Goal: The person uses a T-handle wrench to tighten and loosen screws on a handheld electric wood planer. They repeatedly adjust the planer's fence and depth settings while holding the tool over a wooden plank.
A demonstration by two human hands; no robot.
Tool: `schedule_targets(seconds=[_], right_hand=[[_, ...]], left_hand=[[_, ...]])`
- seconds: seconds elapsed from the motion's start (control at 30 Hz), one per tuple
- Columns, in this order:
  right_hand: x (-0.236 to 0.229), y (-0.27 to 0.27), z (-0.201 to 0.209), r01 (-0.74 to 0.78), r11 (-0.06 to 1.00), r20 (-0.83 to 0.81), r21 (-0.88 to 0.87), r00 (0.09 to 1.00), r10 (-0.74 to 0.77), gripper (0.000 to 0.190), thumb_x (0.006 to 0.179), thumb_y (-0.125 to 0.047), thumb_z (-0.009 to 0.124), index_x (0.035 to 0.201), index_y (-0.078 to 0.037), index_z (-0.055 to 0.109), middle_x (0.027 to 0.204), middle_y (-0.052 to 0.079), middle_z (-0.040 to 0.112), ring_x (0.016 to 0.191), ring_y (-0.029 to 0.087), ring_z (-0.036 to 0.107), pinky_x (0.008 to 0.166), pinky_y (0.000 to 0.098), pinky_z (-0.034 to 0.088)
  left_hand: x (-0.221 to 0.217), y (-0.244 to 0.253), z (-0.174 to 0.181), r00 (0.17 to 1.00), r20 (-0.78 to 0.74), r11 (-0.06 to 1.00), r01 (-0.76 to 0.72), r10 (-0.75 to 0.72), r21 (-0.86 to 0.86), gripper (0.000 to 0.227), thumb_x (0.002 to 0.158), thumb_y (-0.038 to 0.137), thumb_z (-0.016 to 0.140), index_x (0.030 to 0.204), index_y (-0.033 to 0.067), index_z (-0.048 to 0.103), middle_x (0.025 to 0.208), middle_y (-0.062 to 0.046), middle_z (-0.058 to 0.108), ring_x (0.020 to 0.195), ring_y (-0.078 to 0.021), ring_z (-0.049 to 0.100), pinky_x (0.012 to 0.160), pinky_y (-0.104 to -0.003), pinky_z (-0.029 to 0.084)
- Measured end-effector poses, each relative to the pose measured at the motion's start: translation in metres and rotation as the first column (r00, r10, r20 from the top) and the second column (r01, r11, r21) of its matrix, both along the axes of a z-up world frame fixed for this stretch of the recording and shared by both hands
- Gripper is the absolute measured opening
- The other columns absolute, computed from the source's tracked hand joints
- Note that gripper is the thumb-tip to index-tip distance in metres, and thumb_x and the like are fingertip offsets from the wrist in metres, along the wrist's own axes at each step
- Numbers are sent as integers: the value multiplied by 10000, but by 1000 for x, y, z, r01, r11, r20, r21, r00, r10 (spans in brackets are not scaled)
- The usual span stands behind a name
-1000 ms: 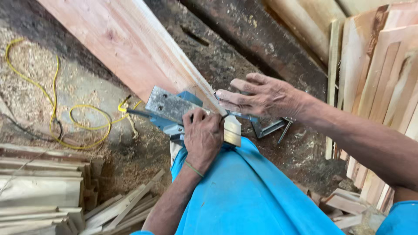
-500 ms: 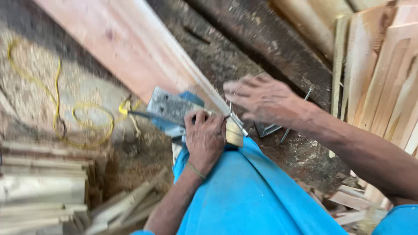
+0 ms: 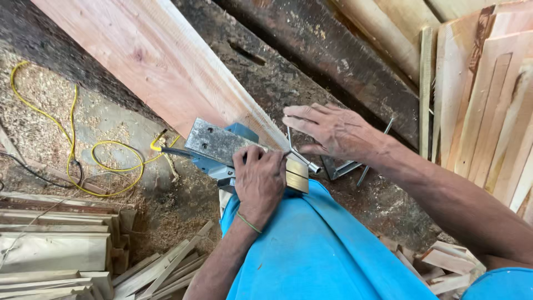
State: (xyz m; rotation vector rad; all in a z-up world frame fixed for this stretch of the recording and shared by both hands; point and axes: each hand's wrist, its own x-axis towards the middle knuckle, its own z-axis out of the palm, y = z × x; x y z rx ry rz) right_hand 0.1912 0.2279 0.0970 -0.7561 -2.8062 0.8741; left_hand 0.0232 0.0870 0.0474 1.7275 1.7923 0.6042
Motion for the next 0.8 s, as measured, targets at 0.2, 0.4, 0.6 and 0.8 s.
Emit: schedule_targets(seconds=[0.2, 0.4, 0.6, 0.8], right_hand=[[-24, -29, 16, 335, 844, 720, -419, 689, 84, 506, 1063, -437, 498, 741, -90, 673, 653, 118, 631, 565, 231, 572, 561, 396, 466], [-1, -33, 27, 314, 757, 504, -574, 864, 23, 336, 900, -450, 672, 932, -118, 711, 835, 57, 719, 724, 193, 681, 631, 369, 551], [1, -7, 24, -413, 909, 410, 51, 839, 358, 618, 810, -318, 640, 1405, -182, 544, 1516, 34, 437, 1314, 242, 473, 1032, 383, 480], [-3, -15, -4, -510, 848, 448, 145, 798, 403, 466, 915, -191, 586, 1363, -68, 618, 1385, 97, 609, 1122, 195, 617, 939, 352, 517]], left_hand=[[2, -11, 3, 1000, -16, 1000, -16, 16, 0, 138, 870, 237, 718, 880, 99, 716, 832, -64, 704, 974, -268, 589, 952, -460, 385], [-13, -9, 11, 994, 84, 993, -62, 71, -100, 161, 896, 248, 739, 872, 92, 707, 798, -57, 698, 929, -263, 593, 940, -436, 396], [-2, 1, 11, 999, 3, 999, -44, 44, -4, 144, 899, 261, 727, 900, 117, 721, 838, -44, 731, 946, -258, 598, 946, -445, 380], [2, -8, -2, 999, -4, 999, -36, 36, -24, 135, 902, 259, 714, 953, 137, 738, 861, -25, 741, 949, -239, 596, 977, -433, 366]])
